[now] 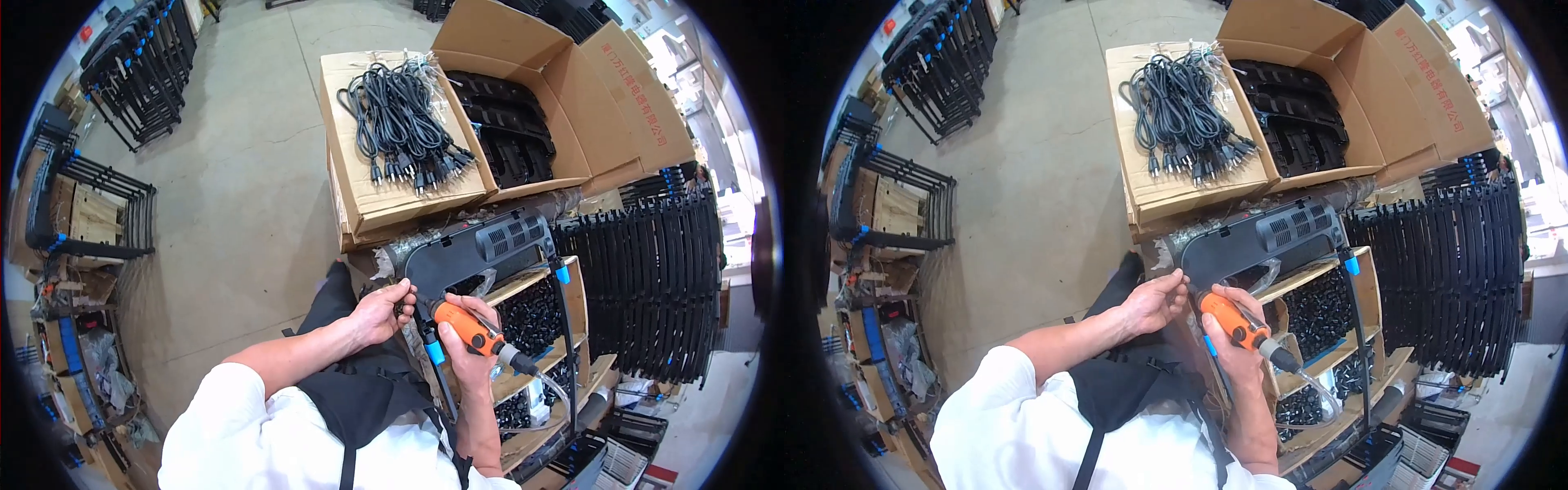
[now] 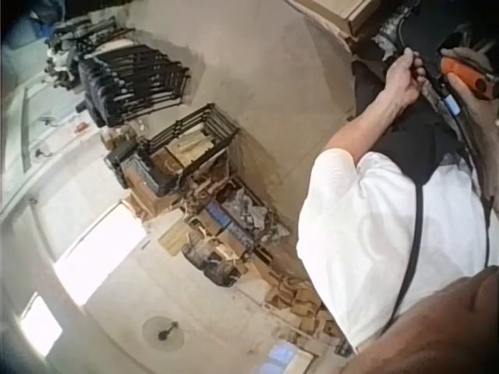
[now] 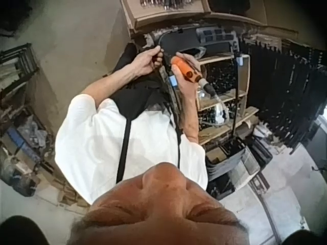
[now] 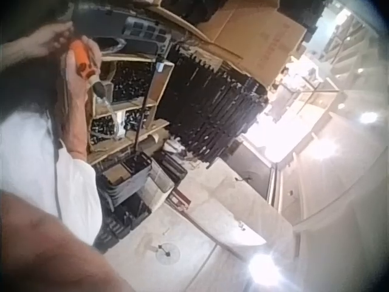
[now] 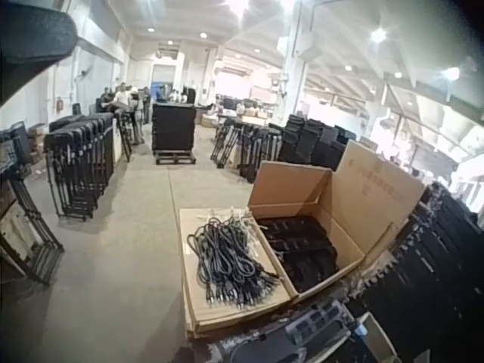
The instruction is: Assembling the handle, housing, and wiring components of a walk-behind lawnmower in a factory setting.
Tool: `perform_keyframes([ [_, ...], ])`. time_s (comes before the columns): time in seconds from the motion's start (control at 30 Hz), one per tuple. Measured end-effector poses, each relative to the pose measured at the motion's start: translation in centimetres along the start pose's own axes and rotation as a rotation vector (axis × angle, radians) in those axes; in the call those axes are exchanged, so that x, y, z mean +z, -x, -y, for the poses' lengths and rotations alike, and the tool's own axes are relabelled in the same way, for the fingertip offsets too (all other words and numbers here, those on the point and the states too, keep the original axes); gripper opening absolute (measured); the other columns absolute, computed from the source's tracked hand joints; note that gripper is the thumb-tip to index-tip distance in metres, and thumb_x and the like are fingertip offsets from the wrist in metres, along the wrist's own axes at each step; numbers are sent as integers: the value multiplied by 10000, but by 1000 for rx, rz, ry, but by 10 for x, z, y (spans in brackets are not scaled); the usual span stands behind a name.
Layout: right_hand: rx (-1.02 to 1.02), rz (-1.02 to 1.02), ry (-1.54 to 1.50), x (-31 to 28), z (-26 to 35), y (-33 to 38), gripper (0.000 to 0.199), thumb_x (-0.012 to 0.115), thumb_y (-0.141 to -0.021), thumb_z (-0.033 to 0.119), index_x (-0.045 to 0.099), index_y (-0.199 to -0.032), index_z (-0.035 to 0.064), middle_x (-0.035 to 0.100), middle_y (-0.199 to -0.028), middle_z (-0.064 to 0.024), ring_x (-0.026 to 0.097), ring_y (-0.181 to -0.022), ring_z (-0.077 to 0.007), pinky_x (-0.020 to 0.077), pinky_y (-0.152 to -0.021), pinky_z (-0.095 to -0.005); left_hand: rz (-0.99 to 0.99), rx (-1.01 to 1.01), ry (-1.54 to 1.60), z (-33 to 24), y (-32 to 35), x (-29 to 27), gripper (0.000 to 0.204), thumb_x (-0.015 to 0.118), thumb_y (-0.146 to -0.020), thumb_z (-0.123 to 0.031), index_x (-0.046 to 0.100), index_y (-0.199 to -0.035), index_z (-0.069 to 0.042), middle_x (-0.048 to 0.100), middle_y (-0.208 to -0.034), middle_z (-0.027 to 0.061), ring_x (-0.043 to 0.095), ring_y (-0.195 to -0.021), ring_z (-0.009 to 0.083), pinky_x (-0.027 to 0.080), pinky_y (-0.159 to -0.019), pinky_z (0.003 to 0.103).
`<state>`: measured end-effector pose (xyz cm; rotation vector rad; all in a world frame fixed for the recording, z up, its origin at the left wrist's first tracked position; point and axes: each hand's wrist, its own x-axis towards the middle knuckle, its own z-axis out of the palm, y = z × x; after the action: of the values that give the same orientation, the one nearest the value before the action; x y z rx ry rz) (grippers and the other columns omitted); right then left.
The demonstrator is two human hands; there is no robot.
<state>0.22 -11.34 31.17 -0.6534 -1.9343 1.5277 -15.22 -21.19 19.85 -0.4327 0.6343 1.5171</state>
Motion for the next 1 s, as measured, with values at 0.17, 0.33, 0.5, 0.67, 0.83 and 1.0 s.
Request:
perform_keyframes([
  [0.17,-3,-76,57,-3,-4,-9,527,769,-863,-34,565,-1347,16,683,-1308,-178,673,-1192,-251,548,-1047,-387,49,-139,-3,-18,-18,17,248,572,-1100,-340,655,-1104,-106,622,-847,-27,570,-729,117,473,-623,257],
  [0.33,80,-136,76,0,5,-31,540,732,-887,-42,504,-1372,12,649,-1326,-206,644,-1222,-266,521,-1072,-410,89,-237,-51,-32,-41,33,286,543,-1110,-365,647,-1104,-98,634,-866,-1,587,-724,141,488,-639,279],
  [0.5,118,-248,57,12,-3,-62,531,772,-883,-38,540,-1359,-7,652,-1327,-180,660,-1172,-228,547,-1027,-368,46,-268,-197,-39,-52,49,355,465,-1134,-383,605,-1140,-57,681,-959,82,667,-801,214,565,-692,336],
  [0.67,174,-260,105,24,-12,-89,517,770,-876,-48,560,-1346,-7,663,-1310,-189,669,-1166,-231,553,-1019,-369,144,-376,-493,-57,-50,43,352,405,-1151,-352,580,-1133,-47,662,-909,71,659,-722,182,569,-625,317],
  [0.83,226,-206,166,31,-21,-104,512,756,-892,-38,540,-1355,2,661,-1317,-186,669,-1160,-231,546,-1030,-381,143,-340,-550,-67,-54,36,352,412,-1151,-358,580,-1110,-52,657,-909,57,654,-720,166,564,-628,302],
  [1.0,230,-138,264,38,-28,-118,505,759,-865,-50,564,-1329,0,685,-1276,-186,686,-1134,-235,555,-1016,-368,245,-279,-705,-79,-52,41,361,459,-1141,-350,649,-1072,-50,681,-985,47,641,-797,140,561,-700,280],
])
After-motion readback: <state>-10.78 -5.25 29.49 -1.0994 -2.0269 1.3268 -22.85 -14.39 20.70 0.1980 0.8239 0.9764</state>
